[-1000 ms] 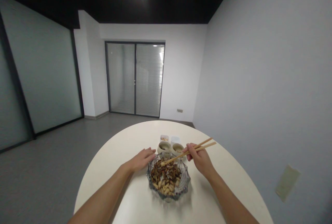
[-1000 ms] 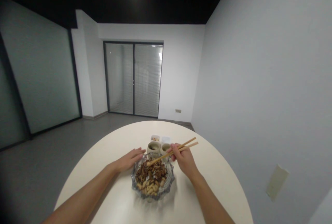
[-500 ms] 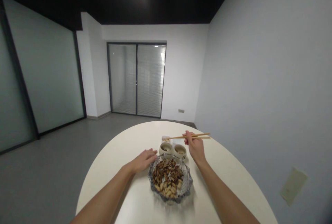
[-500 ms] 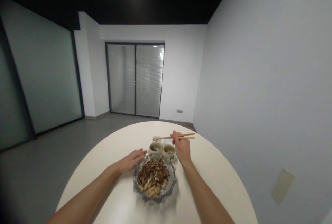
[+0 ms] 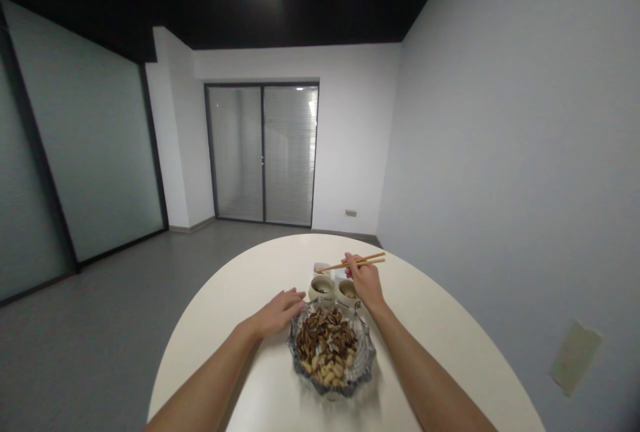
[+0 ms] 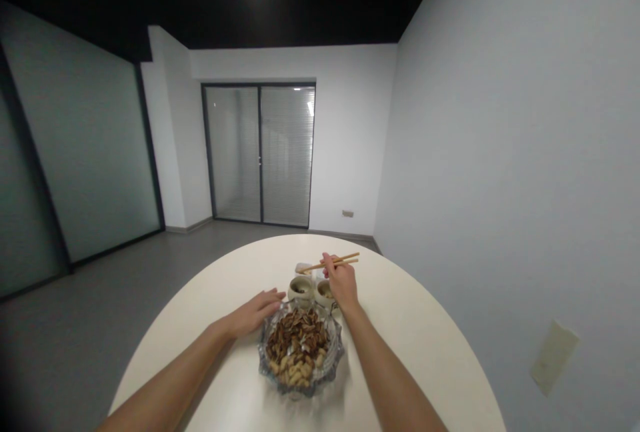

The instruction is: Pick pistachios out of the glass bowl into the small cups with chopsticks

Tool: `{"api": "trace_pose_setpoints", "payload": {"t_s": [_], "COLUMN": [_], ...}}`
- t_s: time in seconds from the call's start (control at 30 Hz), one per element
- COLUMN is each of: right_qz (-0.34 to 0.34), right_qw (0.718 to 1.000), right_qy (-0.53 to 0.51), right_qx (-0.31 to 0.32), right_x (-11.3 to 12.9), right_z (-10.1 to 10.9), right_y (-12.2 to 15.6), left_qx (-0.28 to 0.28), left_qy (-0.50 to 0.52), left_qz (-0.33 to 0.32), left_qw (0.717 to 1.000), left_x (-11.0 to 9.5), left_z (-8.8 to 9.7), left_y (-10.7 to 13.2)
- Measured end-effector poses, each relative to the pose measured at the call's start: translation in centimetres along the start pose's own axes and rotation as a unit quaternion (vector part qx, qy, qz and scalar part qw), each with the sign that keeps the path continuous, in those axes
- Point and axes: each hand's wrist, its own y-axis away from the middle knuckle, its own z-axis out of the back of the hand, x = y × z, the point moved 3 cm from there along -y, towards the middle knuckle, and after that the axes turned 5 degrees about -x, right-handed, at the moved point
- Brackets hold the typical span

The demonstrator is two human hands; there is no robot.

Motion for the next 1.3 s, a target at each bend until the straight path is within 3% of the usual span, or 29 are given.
{"api": "trace_pose_setpoints", "payload": {"t_s": [0.33, 0.53, 0.77, 0.93, 1.3], "right_qz": [0.009, 0.000, -0.002, -0.012, -0.015], "right_qw": [0.999, 0.998, 0.988, 0.972, 0.960], "right_qy": [0.001, -0.052, -0.088, -0.093, -0.098], "right_qx": [-0.032, -0.042, 0.124, 0.216, 0.261], "right_x": [0.7, 2.5, 5.8, 6.1, 4.8], "right_z": [2.5, 4.6, 5.3, 4.2, 3.1], "right_y": [0.8, 2.7, 5.1, 6.3, 6.8], "left_qx": [-0.009, -0.010, -0.013, -0.012, -0.016], "left_qy": [0.011, 0.006, 0.001, -0.005, 0.003], "left_qz": [0.011, 0.014, 0.011, 0.011, 0.006], "left_qw": [1.000, 1.000, 1.000, 1.000, 1.000], "left_x": [0.6, 0.3, 0.3, 0.7, 0.7], "left_z": [-0.3, -0.2, -0.2, -0.4, -0.4], "left_y": [-0.1, 0.0, 0.0, -0.1, -0.2]}}
